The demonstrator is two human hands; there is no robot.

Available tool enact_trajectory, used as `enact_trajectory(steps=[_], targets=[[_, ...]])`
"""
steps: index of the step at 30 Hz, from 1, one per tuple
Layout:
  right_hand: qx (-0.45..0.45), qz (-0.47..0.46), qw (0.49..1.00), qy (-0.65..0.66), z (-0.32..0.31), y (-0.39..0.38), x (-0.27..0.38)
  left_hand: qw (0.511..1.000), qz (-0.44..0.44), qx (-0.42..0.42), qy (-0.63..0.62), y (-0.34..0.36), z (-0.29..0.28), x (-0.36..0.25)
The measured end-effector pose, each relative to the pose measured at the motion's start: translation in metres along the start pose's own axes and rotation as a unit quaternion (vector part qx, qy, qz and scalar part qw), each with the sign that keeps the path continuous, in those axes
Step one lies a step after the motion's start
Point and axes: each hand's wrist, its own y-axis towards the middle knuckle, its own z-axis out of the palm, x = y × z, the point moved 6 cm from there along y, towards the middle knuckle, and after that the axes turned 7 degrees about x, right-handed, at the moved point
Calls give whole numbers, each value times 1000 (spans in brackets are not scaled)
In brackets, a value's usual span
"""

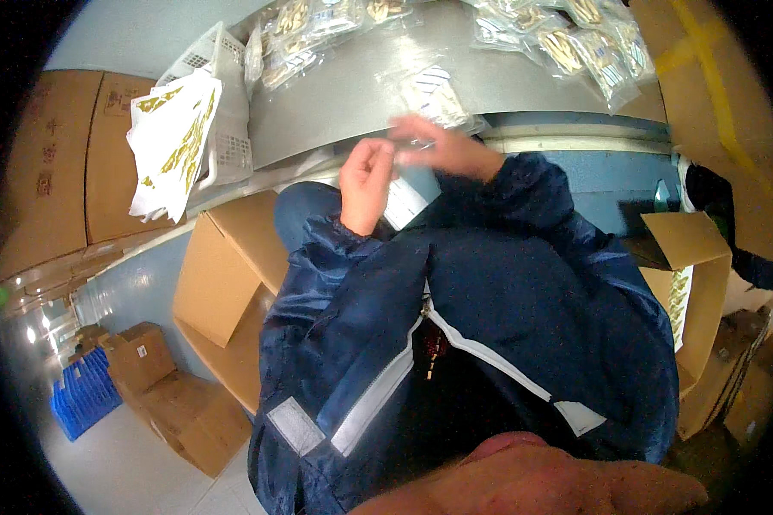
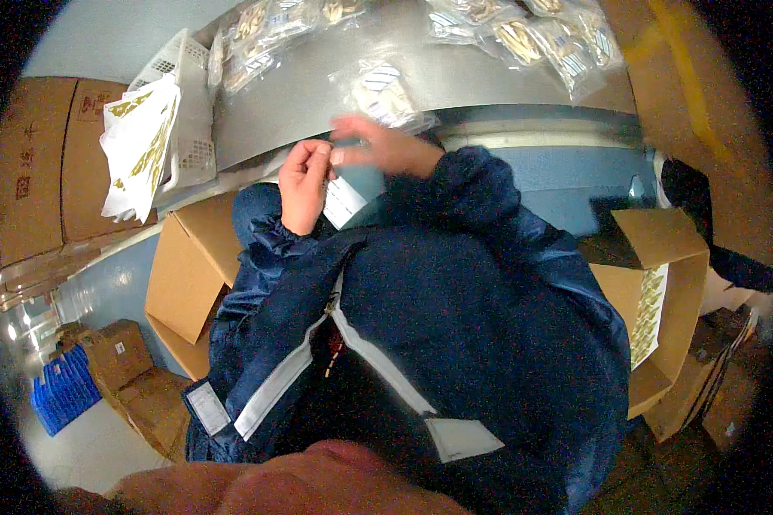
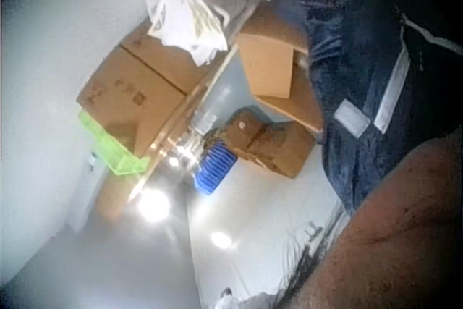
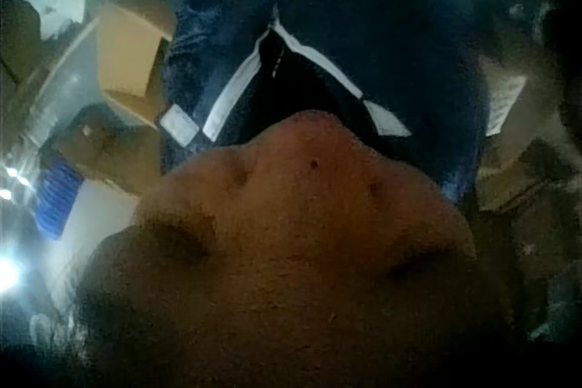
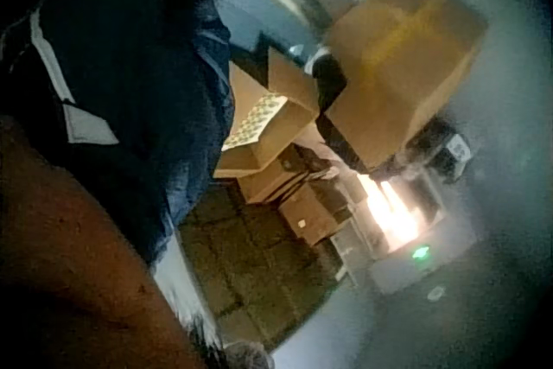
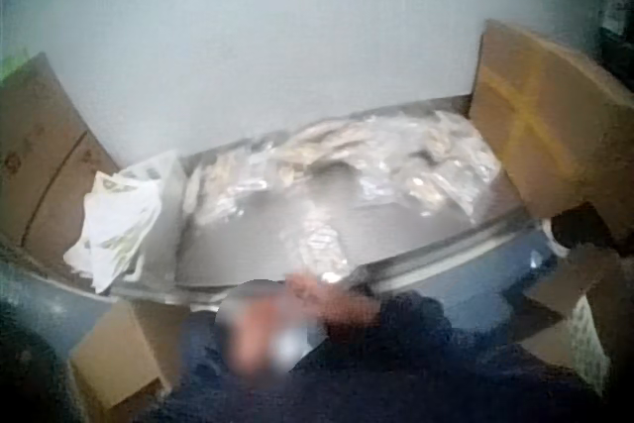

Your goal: The person sits on the floor and repeatedly places small items into clear plastic bags, seals them, and stacks them on a metal table. The person also handles sheets of green stickers and places them into a nearby box.

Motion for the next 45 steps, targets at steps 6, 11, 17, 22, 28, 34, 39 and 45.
enact_trajectory(steps=[6,11,17,22,28,34,39,45], targets=[[6,42,982,186,-14,-24,30,997,-27,46,-47,-3,2,-8],[-162,-57,979,-107,-27,-28,33,982,-76,126,-115,-17,-2,15],[-115,-58,976,-173,28,-36,71,991,-37,51,-116,-22,-1,2],[-136,38,990,-18,20,-41,36,991,-69,46,-104,-22,2,3],[-369,96,924,-36,-87,-77,-14,985,60,55,149,-17,-25,-19],[-254,-155,847,-439,-24,-55,71,949,-186,247,-59,8,10,6],[-187,-141,877,-421,-13,-57,58,976,-123,179,-2,20,16,47],[-211,114,970,28,-79,-45,-44,990,48,91,101,63,20,54]])
